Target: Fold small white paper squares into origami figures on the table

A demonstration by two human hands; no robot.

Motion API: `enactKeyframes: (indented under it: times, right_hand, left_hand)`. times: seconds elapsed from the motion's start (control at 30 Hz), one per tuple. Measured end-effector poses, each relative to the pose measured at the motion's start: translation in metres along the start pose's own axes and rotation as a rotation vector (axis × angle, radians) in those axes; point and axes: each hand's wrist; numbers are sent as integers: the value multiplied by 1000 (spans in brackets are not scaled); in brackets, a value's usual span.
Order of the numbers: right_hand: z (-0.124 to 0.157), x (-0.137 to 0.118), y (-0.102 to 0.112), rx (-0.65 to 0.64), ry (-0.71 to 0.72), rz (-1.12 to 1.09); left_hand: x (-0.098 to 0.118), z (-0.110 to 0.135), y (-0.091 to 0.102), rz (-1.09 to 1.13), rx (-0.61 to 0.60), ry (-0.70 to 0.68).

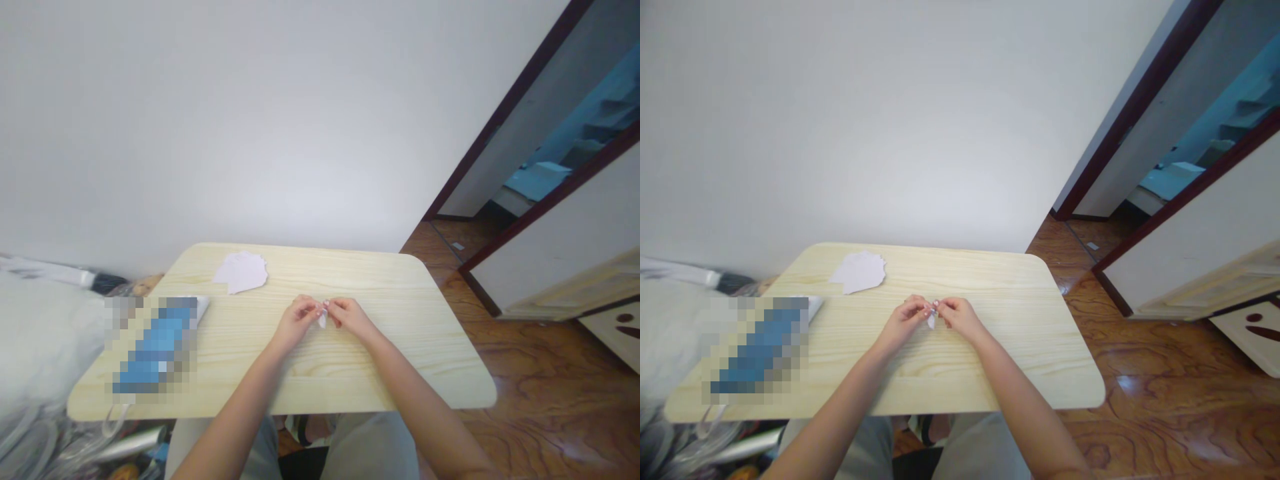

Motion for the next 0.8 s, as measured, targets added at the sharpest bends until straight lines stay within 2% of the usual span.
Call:
enactKeyframes:
  times: [0.17, 0.3, 0.4, 0.8]
  right_hand:
    - [0, -2, 0, 62, -28, -191]
    - [-3, 3, 2, 103, -22, -238]
    - [-3, 4, 2, 103, -17, -239]
    - [-2, 5, 2, 70, -16, -250]
  left_hand:
    - [-4, 0, -3, 181, 44, 168]
    - [-4, 0, -3, 147, 1, 287]
    - [-2, 0, -3, 86, -29, 295]
    - [-2, -1, 3, 90, 89, 301]
Point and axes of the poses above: each hand's wrist, its own z-axis away from the middle knuckle, its own y-axis out of the back of the hand, x = y × z, and after that the axes turned 2 degrees about -y, right-handed
